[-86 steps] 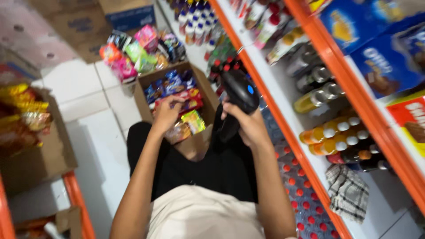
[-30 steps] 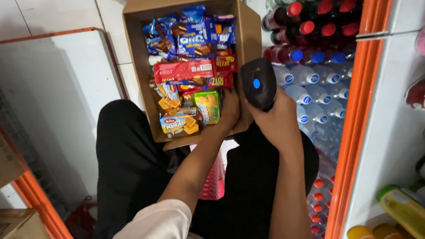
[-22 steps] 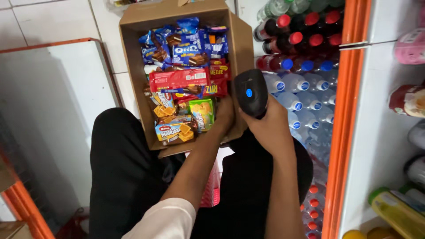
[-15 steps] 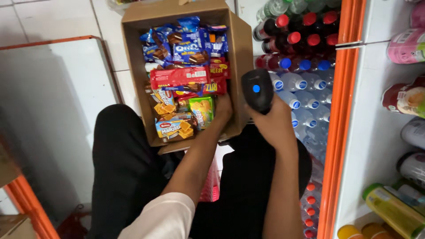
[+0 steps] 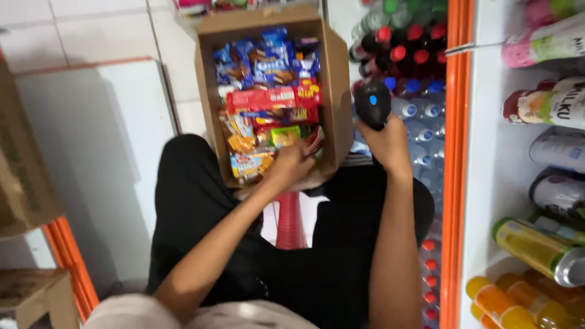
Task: The person picks up packaged snacks from a cardboard box, scans their barcodes using a handheld barcode scanner, and places them onto store shelves.
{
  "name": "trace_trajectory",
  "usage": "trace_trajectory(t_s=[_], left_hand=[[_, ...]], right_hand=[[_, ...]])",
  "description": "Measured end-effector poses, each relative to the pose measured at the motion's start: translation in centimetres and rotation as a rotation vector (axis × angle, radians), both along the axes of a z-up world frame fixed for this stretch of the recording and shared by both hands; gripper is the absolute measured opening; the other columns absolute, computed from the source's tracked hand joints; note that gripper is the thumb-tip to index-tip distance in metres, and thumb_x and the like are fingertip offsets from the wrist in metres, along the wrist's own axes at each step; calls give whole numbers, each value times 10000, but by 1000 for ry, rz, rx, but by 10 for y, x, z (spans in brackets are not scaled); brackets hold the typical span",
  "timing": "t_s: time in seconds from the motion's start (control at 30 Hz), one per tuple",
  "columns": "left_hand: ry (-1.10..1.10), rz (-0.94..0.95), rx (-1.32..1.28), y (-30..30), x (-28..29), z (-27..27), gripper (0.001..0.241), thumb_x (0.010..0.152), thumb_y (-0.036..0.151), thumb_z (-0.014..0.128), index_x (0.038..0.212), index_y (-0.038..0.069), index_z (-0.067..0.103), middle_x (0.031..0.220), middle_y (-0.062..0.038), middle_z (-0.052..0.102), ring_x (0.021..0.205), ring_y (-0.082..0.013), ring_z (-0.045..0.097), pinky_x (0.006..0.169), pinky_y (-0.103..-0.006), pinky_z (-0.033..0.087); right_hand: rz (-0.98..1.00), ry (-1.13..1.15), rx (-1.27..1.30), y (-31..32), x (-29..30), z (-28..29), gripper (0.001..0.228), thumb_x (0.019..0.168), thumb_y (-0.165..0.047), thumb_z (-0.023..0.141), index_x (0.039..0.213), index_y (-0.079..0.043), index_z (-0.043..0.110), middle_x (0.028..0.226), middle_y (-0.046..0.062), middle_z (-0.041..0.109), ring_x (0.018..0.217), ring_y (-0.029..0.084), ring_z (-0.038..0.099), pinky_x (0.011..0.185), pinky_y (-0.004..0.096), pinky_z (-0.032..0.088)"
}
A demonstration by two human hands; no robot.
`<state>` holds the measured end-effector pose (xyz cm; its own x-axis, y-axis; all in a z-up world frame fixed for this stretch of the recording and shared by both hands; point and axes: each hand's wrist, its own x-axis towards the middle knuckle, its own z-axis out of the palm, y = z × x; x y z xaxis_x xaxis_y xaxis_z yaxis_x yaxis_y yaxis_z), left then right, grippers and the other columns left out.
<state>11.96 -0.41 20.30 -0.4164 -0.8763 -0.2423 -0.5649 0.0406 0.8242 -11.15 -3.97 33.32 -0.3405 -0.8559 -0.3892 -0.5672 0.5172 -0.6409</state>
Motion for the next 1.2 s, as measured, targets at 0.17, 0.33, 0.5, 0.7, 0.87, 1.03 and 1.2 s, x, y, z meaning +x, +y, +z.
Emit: trace_trajectory(t_s=[0.17,0.33,0.5,0.7,0.87,1.03,1.2], left_hand=[[103,173,140,-20,105,8,229,858,200,707,934,1,625,906,-183,736,766,-284,727,682,-398,566],[-205,142,-42,-22,148,-40,261,931,188,725,1061,-25,647,879,-298,687,856,-464,667,755,-514,520],[-61,231,-247,-17,144,-36,253,849,187,739,789,-28,620,765,-237,652,792,-425,645,720,-481,518],[261,414,-143,-23,134,26,162,894,149,635,888,-2,578,771,-126,592,715,-216,601,685,-379,496],[729,491,209,-5,129,64,124,1014,90,520,899,50,501,844,-71,524,792,-152,558,748,-394,550],[1101,453,285,13,129,94,114,1050,79,427,945,67,470,931,-42,559,904,-164,669,911,-463,648],[1135,468,220,19,134,87,65,1037,47,492,972,48,500,948,-38,529,913,-149,635,921,-426,646]], right_hand=[[68,27,-170,12,-4,-4,362,751,-242,853,1015,-23,739,862,130,756,810,198,742,730,373,552],[38,37,-83,18,2,-8,330,776,-214,819,1038,-30,736,893,167,764,853,274,748,777,399,547],[170,55,-195,32,6,-23,345,755,-169,808,1049,-11,721,933,162,756,890,244,736,804,390,554],[296,-144,-100,55,36,-19,239,796,-150,761,989,-11,745,859,110,768,785,178,719,753,355,564],[273,-404,-29,84,90,30,217,830,-116,719,1020,-12,710,809,74,716,694,133,668,636,312,541],[-299,-1123,59,128,156,68,180,885,-84,716,996,-13,594,773,79,625,558,157,597,515,306,485],[-343,-1248,8,152,184,99,156,870,-64,709,966,-2,603,773,89,612,560,146,582,512,318,497]])
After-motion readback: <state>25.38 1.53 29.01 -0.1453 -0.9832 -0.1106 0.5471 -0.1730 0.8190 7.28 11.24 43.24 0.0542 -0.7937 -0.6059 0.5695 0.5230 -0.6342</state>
